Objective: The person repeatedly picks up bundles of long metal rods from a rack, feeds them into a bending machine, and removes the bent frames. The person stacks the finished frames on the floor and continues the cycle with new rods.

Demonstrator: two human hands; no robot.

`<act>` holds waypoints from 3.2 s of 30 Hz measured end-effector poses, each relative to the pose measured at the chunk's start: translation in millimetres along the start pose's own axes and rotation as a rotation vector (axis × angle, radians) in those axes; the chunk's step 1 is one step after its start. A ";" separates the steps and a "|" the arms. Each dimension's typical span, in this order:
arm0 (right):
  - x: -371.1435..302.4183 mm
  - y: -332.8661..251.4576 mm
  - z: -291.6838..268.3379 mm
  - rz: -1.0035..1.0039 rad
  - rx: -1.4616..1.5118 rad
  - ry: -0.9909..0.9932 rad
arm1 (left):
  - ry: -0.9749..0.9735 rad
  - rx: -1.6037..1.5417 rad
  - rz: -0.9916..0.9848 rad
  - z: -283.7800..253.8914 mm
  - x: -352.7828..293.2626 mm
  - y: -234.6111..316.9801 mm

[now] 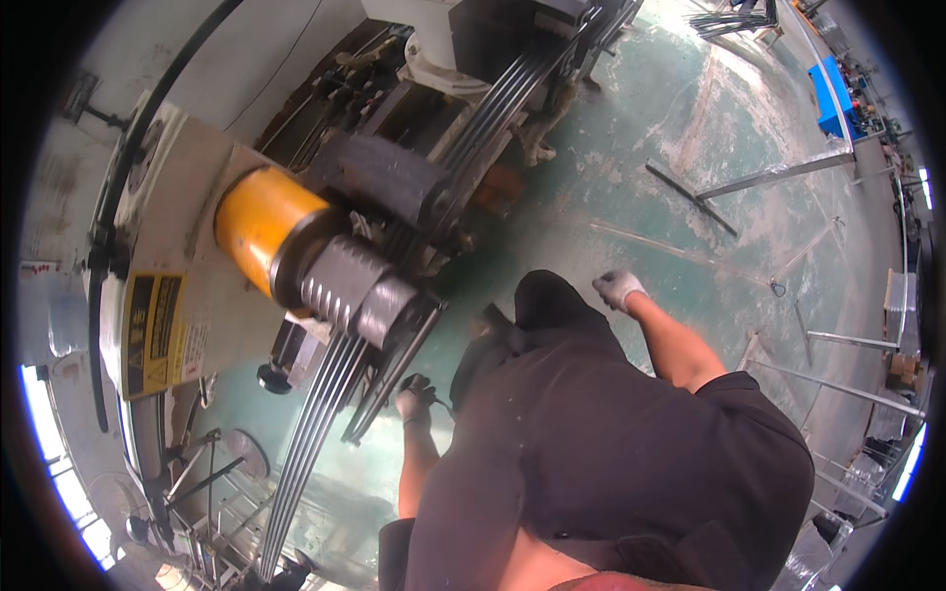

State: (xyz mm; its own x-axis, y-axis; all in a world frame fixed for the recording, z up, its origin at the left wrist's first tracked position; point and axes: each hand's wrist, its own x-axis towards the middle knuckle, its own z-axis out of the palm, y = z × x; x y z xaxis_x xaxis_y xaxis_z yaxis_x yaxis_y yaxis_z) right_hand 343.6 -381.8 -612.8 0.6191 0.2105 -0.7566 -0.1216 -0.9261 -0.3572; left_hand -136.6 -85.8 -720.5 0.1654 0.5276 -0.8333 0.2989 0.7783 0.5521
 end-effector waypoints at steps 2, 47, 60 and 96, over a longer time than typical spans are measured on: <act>19.3 23.9 1.0 0.097 -0.040 -0.059 | 0.116 0.094 0.086 24.2 -9.0 39.8; 138.9 198.0 -188.5 -0.197 -0.414 -0.175 | 0.138 1.423 0.554 280.5 -186.4 -229.1; 155.5 351.1 -286.9 -0.246 0.094 -0.252 | 0.264 1.003 0.270 468.1 -283.3 -362.3; 212.1 483.6 -356.6 -0.098 0.197 -0.212 | 0.394 -0.339 0.653 442.9 -352.8 -234.8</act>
State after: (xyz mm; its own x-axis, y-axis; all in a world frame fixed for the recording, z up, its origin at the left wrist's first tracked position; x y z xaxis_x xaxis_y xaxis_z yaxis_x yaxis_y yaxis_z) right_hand 692.8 -896.7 -750.7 0.4623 0.3756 -0.8032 -0.2304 -0.8239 -0.5179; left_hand 151.2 -605.4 -568.9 -0.1529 0.9396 -0.3061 -0.0524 0.3016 0.9520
